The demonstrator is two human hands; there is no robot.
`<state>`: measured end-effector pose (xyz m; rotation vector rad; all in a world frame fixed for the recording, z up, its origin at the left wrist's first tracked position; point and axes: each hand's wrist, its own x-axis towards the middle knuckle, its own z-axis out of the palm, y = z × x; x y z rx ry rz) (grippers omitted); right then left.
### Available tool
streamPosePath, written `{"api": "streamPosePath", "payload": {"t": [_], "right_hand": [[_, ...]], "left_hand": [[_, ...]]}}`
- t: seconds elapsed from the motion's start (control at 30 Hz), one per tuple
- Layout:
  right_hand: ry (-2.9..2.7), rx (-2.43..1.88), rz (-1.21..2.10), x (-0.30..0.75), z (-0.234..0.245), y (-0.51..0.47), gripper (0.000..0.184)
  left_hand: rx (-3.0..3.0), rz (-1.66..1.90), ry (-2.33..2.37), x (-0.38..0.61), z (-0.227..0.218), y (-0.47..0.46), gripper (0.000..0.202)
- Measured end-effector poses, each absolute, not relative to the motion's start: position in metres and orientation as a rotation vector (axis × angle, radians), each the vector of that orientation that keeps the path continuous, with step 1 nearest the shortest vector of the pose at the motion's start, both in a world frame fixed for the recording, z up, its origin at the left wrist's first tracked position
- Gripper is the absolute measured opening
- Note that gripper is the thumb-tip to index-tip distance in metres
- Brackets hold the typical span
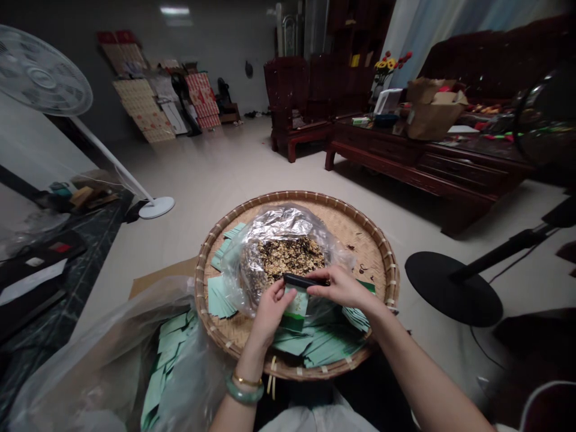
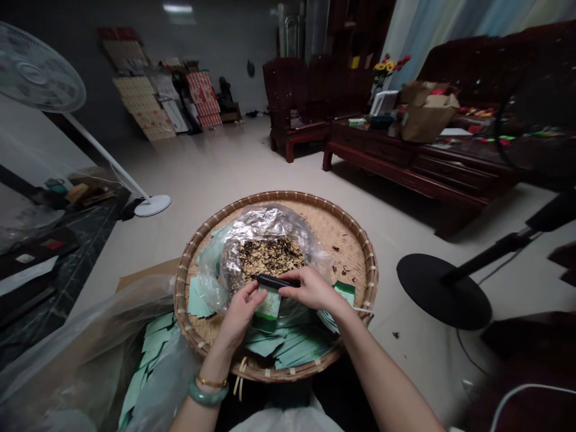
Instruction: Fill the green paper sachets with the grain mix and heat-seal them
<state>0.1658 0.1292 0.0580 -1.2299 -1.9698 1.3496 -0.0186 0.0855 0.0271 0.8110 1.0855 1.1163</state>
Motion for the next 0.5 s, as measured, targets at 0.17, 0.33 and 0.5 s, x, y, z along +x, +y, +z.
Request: {"api": "streamPosePath", "payload": {"t": [0.17,0.33,0.5], "right_hand": [[-2.039,-1.219,1.324,0.1622,0.0578,0.1279,0.033],[-2.032,-1.208,1.296,0.1593,0.0519,0.1278,0.033],[-2.04,-1.196,1.271,0.1579,0.0512,0.1274,0.032]], "left_hand": [[0.701,1.258,1.091,-0.0143,0.0287,0.091,0.044],[0.706,1.297,1.13,-0.0133,0.0283,0.0917,0.04],[0.72,1.315,1.14,-0.0134,0.0288,0.091,0.039]]}}
